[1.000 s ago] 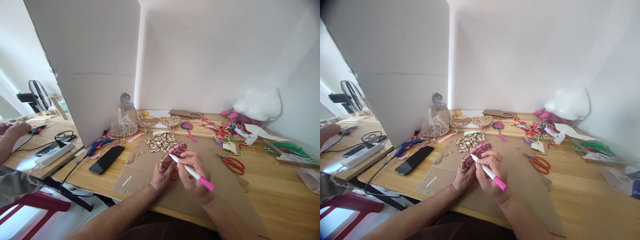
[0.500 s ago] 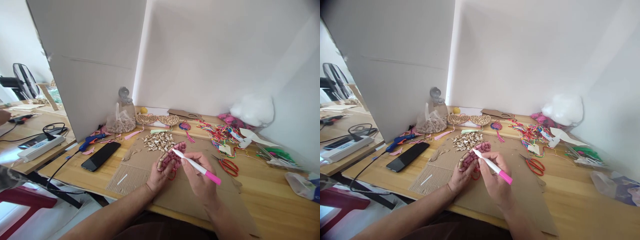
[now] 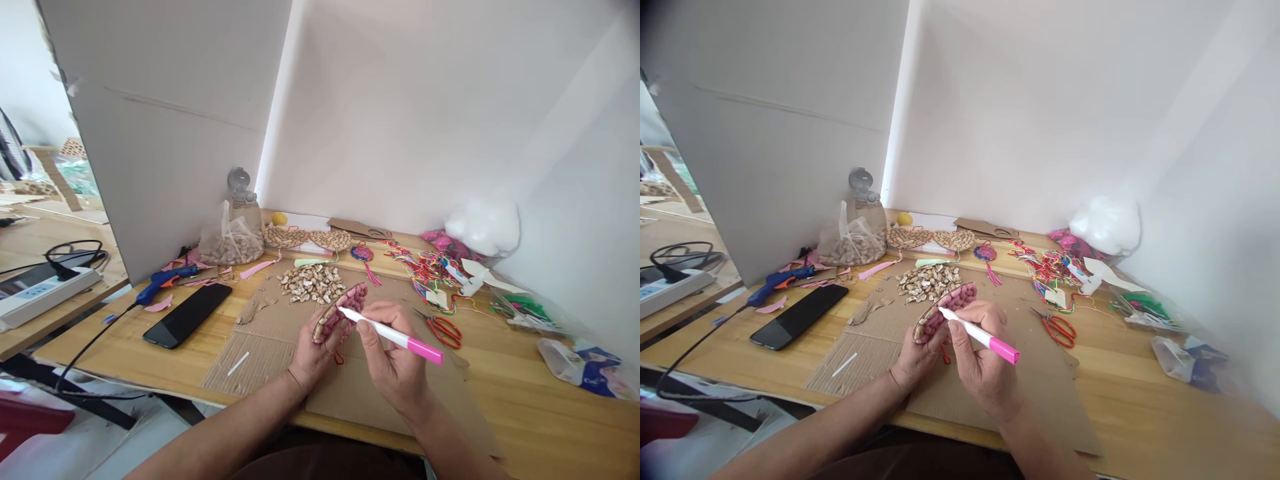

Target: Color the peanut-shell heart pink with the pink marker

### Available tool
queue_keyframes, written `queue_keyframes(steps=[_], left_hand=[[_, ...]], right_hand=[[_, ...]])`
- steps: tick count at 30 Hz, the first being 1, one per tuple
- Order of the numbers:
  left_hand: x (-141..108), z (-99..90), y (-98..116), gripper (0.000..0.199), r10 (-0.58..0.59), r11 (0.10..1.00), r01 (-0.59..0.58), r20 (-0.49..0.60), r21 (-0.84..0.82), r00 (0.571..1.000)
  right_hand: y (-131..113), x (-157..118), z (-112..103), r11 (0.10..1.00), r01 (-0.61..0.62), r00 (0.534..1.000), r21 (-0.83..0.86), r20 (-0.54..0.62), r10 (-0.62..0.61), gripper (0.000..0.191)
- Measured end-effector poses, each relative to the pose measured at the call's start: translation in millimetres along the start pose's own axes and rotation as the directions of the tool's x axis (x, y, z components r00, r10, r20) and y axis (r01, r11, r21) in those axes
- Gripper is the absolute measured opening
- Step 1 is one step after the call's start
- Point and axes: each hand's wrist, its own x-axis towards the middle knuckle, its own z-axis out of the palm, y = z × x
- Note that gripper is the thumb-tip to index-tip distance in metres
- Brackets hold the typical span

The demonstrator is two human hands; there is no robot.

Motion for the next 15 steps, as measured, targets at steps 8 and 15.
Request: queue_keyframes(steps=[8, 15], left_hand=[[0.3, -1.1, 3.3, 0.028, 0.037, 0.999, -0.037, 0.008, 0.023, 0.999], [1.0, -1.9, 2.3, 0.026, 0.037, 0.999, -0.039, 0.043, 0.034, 0.998]], right_hand=[[0.0, 8.7, -2.2, 0.999, -0.009, 1.0, -0.044, 0.001, 0.009, 0.011], [-4.7, 11.7, -5.7, 1.0, 0.004, 1.0, -0.023, 0.022, -0.004, 0.009]])
